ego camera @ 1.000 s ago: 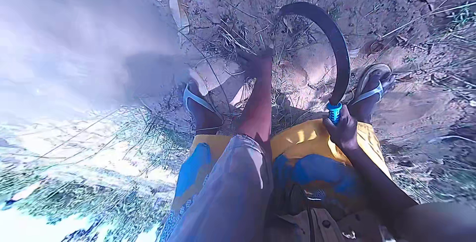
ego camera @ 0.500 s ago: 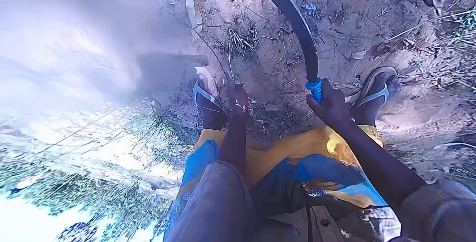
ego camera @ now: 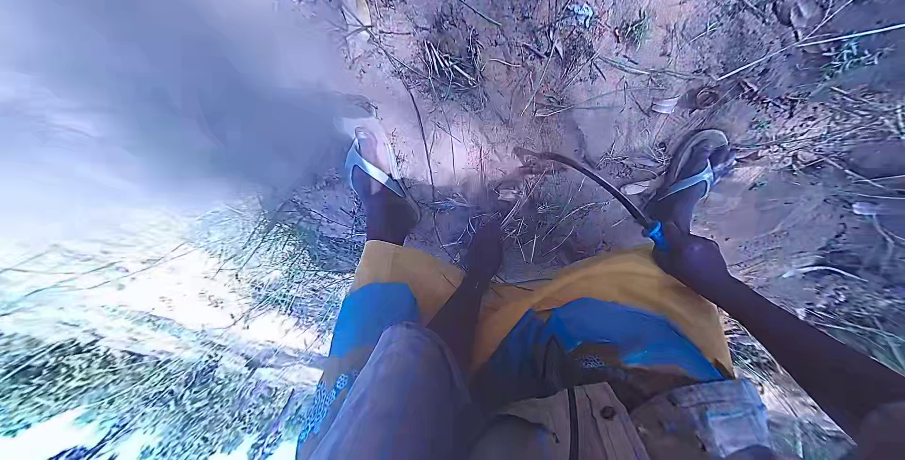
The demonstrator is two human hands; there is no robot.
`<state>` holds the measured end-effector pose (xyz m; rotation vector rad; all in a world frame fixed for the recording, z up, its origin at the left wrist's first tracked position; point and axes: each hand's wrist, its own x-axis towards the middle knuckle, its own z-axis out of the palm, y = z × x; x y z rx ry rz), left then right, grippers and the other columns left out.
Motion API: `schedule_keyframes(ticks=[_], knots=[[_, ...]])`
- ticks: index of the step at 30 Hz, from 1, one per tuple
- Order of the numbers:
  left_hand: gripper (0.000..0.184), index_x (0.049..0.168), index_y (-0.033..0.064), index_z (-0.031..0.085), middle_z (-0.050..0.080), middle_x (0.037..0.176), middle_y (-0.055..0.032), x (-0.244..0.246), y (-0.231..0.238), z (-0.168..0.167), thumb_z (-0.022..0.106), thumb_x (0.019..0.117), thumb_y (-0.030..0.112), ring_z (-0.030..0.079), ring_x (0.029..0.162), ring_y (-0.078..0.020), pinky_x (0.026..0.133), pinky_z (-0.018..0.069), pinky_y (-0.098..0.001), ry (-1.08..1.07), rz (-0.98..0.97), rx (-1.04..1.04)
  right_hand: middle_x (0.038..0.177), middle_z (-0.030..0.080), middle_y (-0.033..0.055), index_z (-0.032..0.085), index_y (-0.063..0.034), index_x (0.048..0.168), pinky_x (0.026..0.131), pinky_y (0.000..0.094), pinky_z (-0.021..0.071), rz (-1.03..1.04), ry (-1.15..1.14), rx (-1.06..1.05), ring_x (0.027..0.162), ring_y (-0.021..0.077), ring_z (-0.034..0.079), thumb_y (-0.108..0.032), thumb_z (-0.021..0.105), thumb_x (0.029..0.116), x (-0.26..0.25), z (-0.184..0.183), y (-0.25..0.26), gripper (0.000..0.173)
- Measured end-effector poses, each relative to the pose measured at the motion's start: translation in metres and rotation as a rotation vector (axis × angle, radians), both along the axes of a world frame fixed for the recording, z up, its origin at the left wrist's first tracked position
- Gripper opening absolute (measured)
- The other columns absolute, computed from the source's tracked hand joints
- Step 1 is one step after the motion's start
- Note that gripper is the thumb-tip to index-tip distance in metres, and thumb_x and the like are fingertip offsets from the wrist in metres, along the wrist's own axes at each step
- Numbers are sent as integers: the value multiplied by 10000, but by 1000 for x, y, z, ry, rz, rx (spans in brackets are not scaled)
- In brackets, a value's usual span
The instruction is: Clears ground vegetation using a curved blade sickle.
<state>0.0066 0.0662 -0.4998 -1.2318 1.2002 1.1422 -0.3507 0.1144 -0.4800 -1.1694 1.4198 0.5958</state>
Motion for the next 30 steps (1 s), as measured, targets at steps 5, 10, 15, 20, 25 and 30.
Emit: schedule_keyframes(ticks=[5,10,15,20,25,30], knots=[[572,1564,-42,350,401,1577,-303,-46,-22,-9,416,1091,274,358,1488,-458,1207,239,-619,-100,61,184,877,681,335,601,154,1174,689,654,520,-202,56,-190,797,537,692,-139,599,946,-18,26,5,372],[491,1301,-23,645,564,1416,-252,-90,-128,-4,534,1071,396,525,1320,-471,1009,457,-655,11,38,-156,851,655,316,570,166,1151,732,619,499,-546,164,-317,800,480,671,-183,658,935,-1,4,-18,420],[984,1653,109,206,53,1709,-264,-143,-183,-95,794,883,282,64,1560,-517,1197,250,-658,185,-10,-452,870,643,281,543,119,1199,723,621,491,-744,196,-279,792,440,654,-155,699,921,19,-20,-38,420],[399,1391,-97,526,408,1545,-310,-152,-144,-108,521,1010,21,464,1395,-486,1077,441,-630,132,-64,-277,835,636,260,554,105,1152,675,608,494,-696,154,-291,751,430,654,-164,698,932,17,-18,-36,376],[339,1336,-88,587,599,1342,-325,-81,-87,-61,495,1054,75,571,1281,-494,1046,435,-653,86,-101,-22,792,635,271,551,125,1115,623,601,491,-576,73,-413,715,463,661,-168,680,928,19,-22,-51,371],[385,1381,-56,563,518,1441,-323,-31,-29,-13,525,1035,109,525,1323,-510,1036,450,-675,-108,-200,386,1109,659,347,575,75,1292,846,685,494,-284,83,-44,1032,540,656,-148,640,988,3,-41,-37,382]])
